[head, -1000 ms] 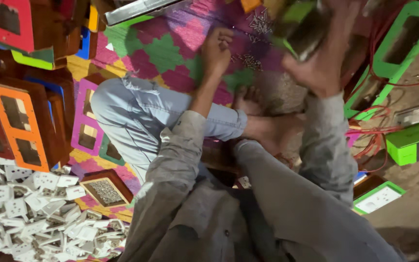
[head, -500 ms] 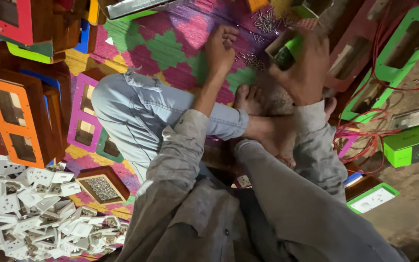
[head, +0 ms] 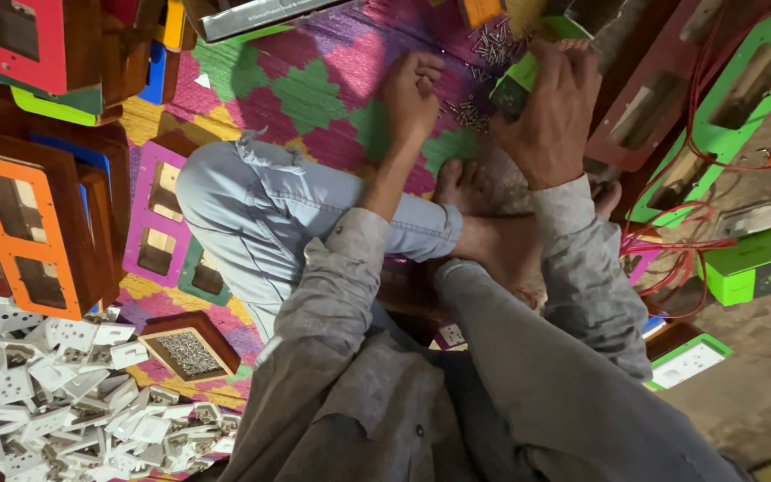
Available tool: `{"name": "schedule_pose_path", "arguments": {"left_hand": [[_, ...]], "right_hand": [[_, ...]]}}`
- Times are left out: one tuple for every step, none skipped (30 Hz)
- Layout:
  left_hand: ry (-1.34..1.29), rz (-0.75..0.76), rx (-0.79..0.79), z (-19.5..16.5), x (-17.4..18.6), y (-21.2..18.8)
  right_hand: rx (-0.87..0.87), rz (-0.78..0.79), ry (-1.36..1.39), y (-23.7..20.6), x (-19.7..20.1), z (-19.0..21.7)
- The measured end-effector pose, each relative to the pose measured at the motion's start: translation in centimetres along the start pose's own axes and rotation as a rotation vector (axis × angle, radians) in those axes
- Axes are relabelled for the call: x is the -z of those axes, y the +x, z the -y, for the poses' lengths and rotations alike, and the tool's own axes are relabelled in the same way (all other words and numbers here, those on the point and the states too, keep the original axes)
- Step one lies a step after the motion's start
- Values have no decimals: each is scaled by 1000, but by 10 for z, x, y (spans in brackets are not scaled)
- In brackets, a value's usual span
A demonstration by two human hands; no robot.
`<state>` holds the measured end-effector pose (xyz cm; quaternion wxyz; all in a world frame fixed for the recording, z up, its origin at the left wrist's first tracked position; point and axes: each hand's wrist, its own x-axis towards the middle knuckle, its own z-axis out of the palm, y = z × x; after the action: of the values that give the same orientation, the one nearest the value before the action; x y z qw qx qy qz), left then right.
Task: The person assembles a green electrical switch plate by inserting a white faceplate and securing it with screws. They then sort through a pile of screws and washers on the floor, picking and handling them by hand.
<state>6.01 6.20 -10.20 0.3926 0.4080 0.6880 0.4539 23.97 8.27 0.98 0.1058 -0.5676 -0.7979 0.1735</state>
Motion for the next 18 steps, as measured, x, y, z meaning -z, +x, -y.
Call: {"name": "schedule_pose_path", "arguments": {"left_hand": [[4,-5,7,0,0,0],[7,-11,13,0,-1,-1],[13,-14,5,-1,-1,-1],[19,-19,-3,-2,-1,-1],[26,-24,-9,-3,0,-2],[26,-12,0,-4,1,-3],[27,-1,10,-5,1,-4],[28,8,19,-5,3,-5],[41,-2,11,-6,3,-6],[54,-12,1,-7,3,-6],[65,-20,-10,-7,3,-5],[46,-29,-13,-8,2,-5],[25,-36,-15,-8,1,-4],[4,-42,-19,-8,0,-4],[25,-44,-16,-8,-1,-4],[47,-47,-14,-8,-1,-4],[69,-49,-12,-8,-2,-4],[46,-51,2,-7,-3,-4]], "right_hand": [[39,-21,-28,0,0,0],[78,-42,-56,0,1,-1],[118,-64,-84,0,2,-1],[125,-62,-83,1,2,-1],[132,-58,-81,2,3,-1],[140,-52,-78,1,4,0],[157,-44,-105,2,5,0],[175,-36,-132,3,8,0],[193,-32,-157,5,9,2],[200,-25,-157,6,9,4],[206,-18,-160,7,12,6],[210,-11,-162,7,15,7],[225,-5,-167,7,18,9],[241,0,-172,7,21,11],[256,3,-176,7,24,13],[252,-2,-221,7,27,15],[248,-7,-265,5,30,17],[243,-10,-309,3,32,19]]}}
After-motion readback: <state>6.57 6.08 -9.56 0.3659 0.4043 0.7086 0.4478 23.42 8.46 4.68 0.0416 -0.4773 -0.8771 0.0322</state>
